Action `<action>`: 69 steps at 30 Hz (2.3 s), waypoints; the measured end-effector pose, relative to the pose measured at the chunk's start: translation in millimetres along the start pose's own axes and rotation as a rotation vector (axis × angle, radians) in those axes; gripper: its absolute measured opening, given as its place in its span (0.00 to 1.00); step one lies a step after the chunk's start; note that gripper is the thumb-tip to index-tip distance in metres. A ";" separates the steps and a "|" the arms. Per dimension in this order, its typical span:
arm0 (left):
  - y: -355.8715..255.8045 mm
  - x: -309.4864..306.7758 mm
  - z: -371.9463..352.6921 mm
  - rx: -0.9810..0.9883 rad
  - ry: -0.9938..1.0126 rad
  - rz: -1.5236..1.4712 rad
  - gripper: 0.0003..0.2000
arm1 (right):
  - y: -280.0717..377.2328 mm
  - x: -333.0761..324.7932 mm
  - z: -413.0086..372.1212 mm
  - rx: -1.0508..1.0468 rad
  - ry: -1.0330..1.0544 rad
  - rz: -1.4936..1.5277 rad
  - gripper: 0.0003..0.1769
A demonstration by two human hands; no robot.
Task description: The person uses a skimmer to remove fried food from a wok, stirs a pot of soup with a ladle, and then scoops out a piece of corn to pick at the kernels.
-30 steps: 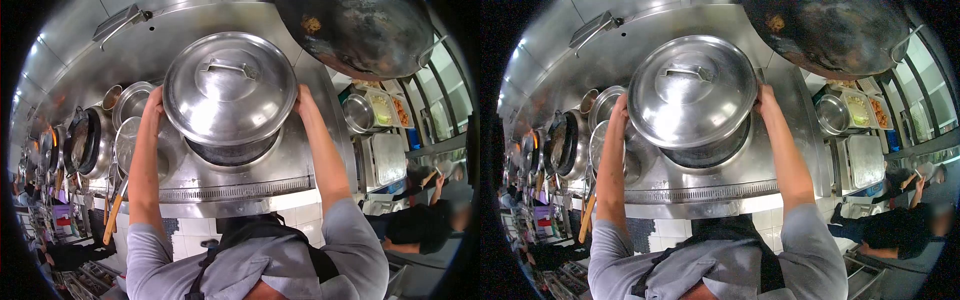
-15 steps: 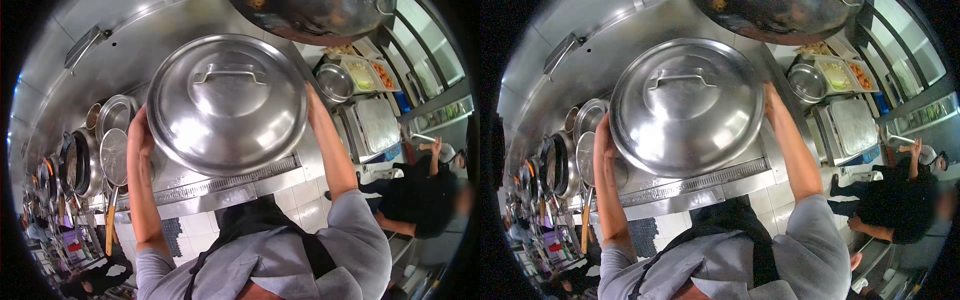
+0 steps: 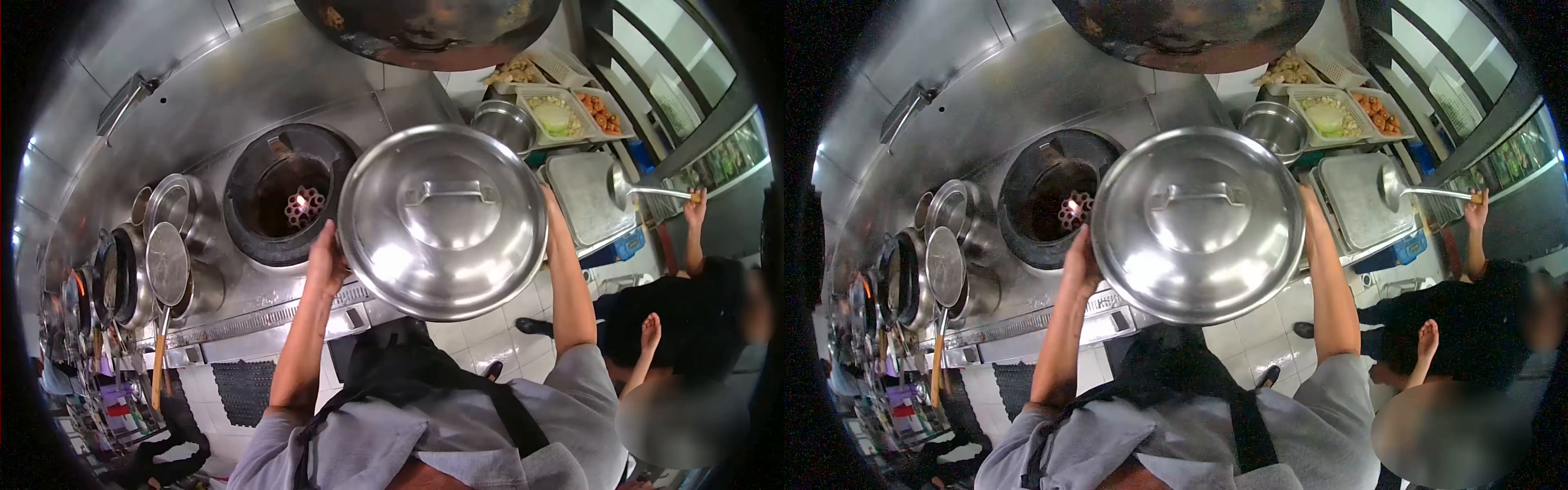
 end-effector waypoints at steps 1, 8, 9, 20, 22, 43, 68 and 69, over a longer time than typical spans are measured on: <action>14.6 1.3 4.6 0.004 -0.025 -0.017 0.22 | -25.3 -13.2 25.3 -0.031 0.070 0.046 0.25; 64.8 -3.5 50.9 -0.049 0.120 0.089 0.29 | -45.4 -49.6 9.3 -0.026 -0.067 0.256 0.33; 62.6 14.5 43.0 -0.024 0.128 0.081 0.29 | -45.1 -53.0 12.3 -0.042 -0.069 0.271 0.33; 58.8 20.1 32.6 0.072 0.063 -0.146 0.17 | -4.4 -136.7 -36.1 -0.489 -0.613 -0.271 0.27; 63.6 6.3 29.4 0.043 0.072 -0.118 0.15 | 70.8 -77.5 -83.0 -0.653 -0.505 -0.466 0.23; 255.4 -491.2 -217.3 -0.413 -0.192 0.605 0.09 | 238.7 168.6 13.4 -1.020 0.095 -1.520 0.15; 208.5 -489.4 -240.8 -0.208 -0.516 0.712 0.09 | 97.6 -172.3 316.4 -0.358 -0.765 -1.234 0.13; 186.9 -453.5 -240.9 -0.206 -0.587 0.753 0.10 | 90.1 -177.6 315.7 -0.329 -0.812 -1.075 0.13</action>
Point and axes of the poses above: each hand's wrist, its own z-axis towards the middle knuckle, its own x-axis out of the palm, y = z × x, the point moved 10 cm from there along z, towards the middle knuckle, and after that the axes turned 14 degrees about -z, right-handed, at the moved point
